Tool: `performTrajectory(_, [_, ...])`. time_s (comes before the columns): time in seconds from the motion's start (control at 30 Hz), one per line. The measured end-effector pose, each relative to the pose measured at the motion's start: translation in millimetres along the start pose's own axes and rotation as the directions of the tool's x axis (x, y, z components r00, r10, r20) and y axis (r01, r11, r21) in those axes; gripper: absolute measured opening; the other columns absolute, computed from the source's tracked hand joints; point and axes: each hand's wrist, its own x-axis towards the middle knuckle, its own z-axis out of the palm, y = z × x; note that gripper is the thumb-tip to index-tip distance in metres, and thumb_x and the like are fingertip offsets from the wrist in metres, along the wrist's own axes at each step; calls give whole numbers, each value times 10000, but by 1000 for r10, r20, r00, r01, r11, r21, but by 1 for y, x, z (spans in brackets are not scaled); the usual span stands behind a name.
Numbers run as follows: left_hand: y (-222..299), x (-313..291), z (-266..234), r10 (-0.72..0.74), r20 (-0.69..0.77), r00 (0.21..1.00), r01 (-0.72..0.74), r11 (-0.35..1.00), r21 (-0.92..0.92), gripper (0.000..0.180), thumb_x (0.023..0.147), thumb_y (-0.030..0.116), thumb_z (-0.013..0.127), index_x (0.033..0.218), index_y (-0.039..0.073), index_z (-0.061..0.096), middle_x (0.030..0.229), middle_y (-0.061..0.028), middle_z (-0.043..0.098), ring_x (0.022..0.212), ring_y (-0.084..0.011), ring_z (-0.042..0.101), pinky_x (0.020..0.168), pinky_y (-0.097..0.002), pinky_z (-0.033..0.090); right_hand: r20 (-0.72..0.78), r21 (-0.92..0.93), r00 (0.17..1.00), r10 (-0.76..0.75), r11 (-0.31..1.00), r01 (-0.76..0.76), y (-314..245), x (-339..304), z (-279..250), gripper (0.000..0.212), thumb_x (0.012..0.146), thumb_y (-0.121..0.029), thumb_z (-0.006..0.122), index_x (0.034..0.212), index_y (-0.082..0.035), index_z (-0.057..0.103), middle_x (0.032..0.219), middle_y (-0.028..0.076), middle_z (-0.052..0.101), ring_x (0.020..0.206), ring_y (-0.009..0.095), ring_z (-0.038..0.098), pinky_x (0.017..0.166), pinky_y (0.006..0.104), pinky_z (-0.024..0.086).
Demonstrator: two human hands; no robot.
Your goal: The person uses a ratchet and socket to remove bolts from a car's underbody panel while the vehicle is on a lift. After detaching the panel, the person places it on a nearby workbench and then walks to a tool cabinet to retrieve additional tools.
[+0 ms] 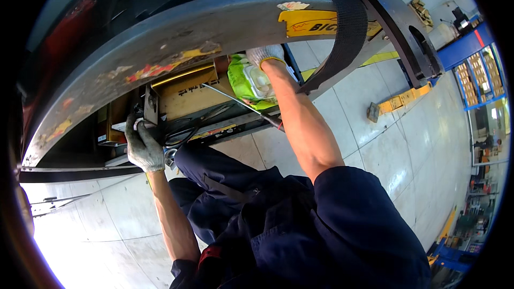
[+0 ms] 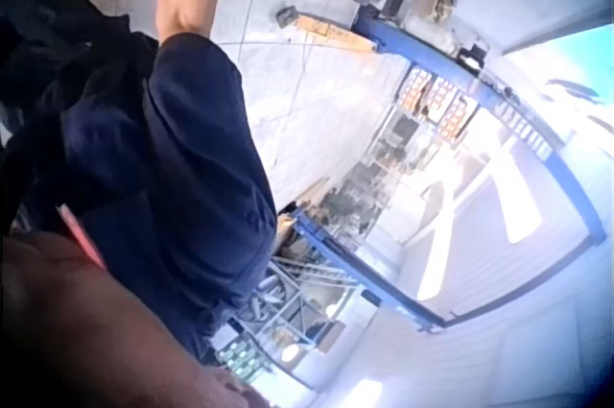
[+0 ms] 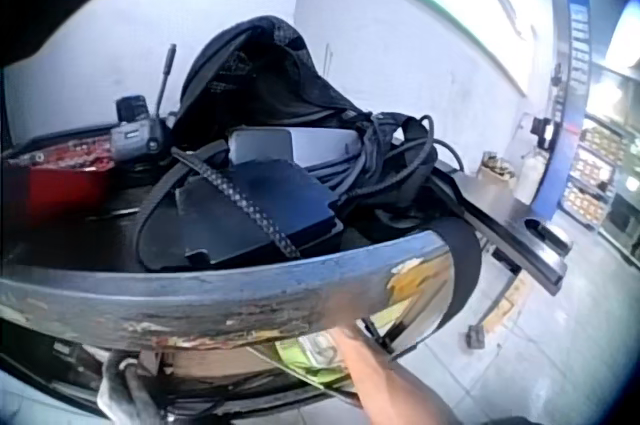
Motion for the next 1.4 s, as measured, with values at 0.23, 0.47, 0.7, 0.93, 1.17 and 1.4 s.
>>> performTrajectory(0.23, [-9,2,-6,-79,13,997,79,997,25,329,979,184,591,1264,30,655,833,-92,737,774,-232,720,746,-326,556,339,218,915,-217,965,148,-54,-77,-135,620,948,-533,588,1352,-63,586,1318,218,622,1102,385,665,928,481,540])
performTrajectory(0.47, [-1,2,-5,-13,-51,999,16,999,49,332,977,189,609,1278,54,641,847,-108,735,765,-268,716,726,-352,557,244,137,892,-379,925,356,-1,-181,-126,626,886,-211,703,1472,-246,488,1319,140,582,963,327,693,840,428,583])
performTrajectory(0.7, [-8,4,-16,-143,-60,988,136,984,-112,364,1049,224,534,1356,28,546,1195,-181,671,1042,-273,670,927,-358,511,-44,212,933,-356,910,357,-8,-177,-83,595,902,-69,636,1445,-290,535,1239,89,622,889,312,684,778,407,586])
performTrajectory(0.93, [-21,-51,-74,-395,72,916,344,678,-650,325,1036,47,515,1354,-19,522,1162,-160,655,973,-208,690,883,-333,587,-152,261,945,-288,911,319,-10,-146,-39,503,902,-116,661,1361,-317,616,1248,72,634,1015,322,663,905,437,539])
performTrajectory(1.17, [-37,-136,-144,-833,-4,554,731,488,-476,252,944,80,694,1148,-64,657,952,-140,707,621,-214,710,564,-309,601,-218,254,931,-294,903,345,-15,-131,-35,422,935,-204,638,1351,-276,629,1242,148,621,1099,384,623,958,471,514])
performTrajectory(1.4, [27,-194,-247,-863,-71,501,681,443,-583,284,900,9,634,1179,-20,675,1082,-142,738,966,-256,725,863,-372,581,-88,370,850,-519,776,511,-67,-134,-21,449,983,-217,542,1392,-33,544,1255,213,624,1207,399,567,1064,507,413])
